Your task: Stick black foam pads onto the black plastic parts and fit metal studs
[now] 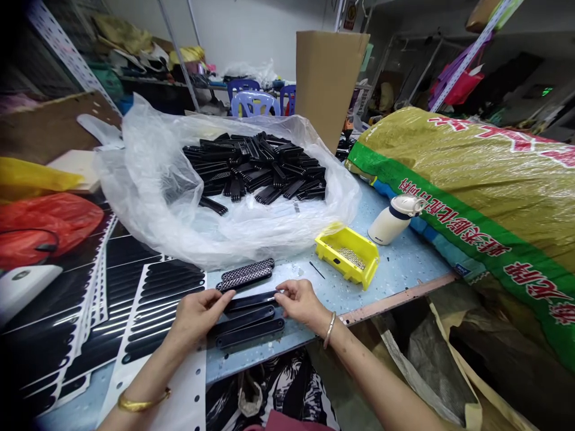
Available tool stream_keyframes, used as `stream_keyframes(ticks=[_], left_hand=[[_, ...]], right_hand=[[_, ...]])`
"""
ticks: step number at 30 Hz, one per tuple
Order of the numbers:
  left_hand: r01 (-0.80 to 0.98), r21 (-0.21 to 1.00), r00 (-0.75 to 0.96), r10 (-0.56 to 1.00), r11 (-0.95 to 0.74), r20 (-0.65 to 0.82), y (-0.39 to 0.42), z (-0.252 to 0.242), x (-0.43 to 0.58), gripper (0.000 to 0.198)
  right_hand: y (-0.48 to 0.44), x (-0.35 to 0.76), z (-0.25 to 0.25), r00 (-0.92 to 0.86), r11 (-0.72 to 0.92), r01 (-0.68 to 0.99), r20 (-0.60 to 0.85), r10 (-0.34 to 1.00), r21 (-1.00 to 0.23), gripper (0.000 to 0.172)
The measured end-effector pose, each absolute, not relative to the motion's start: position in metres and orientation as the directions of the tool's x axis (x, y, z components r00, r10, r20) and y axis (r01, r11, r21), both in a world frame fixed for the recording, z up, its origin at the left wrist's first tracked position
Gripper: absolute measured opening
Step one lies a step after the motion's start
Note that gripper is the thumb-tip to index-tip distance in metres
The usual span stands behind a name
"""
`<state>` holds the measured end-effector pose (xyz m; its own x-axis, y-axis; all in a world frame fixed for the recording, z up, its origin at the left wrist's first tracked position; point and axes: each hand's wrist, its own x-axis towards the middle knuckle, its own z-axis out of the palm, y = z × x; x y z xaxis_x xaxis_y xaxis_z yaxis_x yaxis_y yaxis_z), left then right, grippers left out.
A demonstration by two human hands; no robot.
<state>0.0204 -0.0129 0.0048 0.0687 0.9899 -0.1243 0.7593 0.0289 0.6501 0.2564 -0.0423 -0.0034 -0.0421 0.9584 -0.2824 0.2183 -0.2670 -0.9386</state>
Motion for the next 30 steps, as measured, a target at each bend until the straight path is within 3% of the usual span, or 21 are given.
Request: stream_keyframes(ticks=[5, 8, 14, 18, 26, 30], left_hand=[[0.923, 0.385, 0.072, 0.989, -0.016, -0.132, -0.009, 0.011, 0.037, 0.059], [0.939, 0.343, 0.094, 0.981, -0.031, -0.169, -0.006, 0.012, 0.042, 0.059], [0.87, 0.494, 0.129, 0.972, -0.014, -0.198, -0.004, 0.003, 0.024, 0.048], [0.879, 0.476, 0.106, 0.982, -0.02, -0.156, -0.01, -0.001, 0.01, 0.051], [0.746, 0.659, 0.242, 0.961, -0.095, -0.134, -0.015, -0.001, 0.004, 0.047], [0.711, 0.691, 0.275, 0.956, -0.132, -0.101, -0.013, -0.003, 0.001, 0.045]], right_hand=[[-0.045, 0.248, -0.013, -0.025, -0.177, 0.28, -0.192, 0.981, -0.944, 0.017], [-0.048, 0.247, -0.014, -0.018, -0.103, 0.321, -0.115, 0.993, -0.941, 0.016], [-0.047, 0.249, -0.014, 0.001, -0.199, 0.211, -0.203, 0.979, -0.957, 0.016], [-0.046, 0.251, -0.015, 0.006, -0.227, 0.16, -0.229, 0.973, -0.961, 0.018], [-0.046, 0.253, -0.011, -0.019, -0.222, 0.17, -0.228, 0.973, -0.96, 0.023], [-0.045, 0.254, -0.01, -0.047, -0.247, 0.172, -0.258, 0.965, -0.954, 0.028]])
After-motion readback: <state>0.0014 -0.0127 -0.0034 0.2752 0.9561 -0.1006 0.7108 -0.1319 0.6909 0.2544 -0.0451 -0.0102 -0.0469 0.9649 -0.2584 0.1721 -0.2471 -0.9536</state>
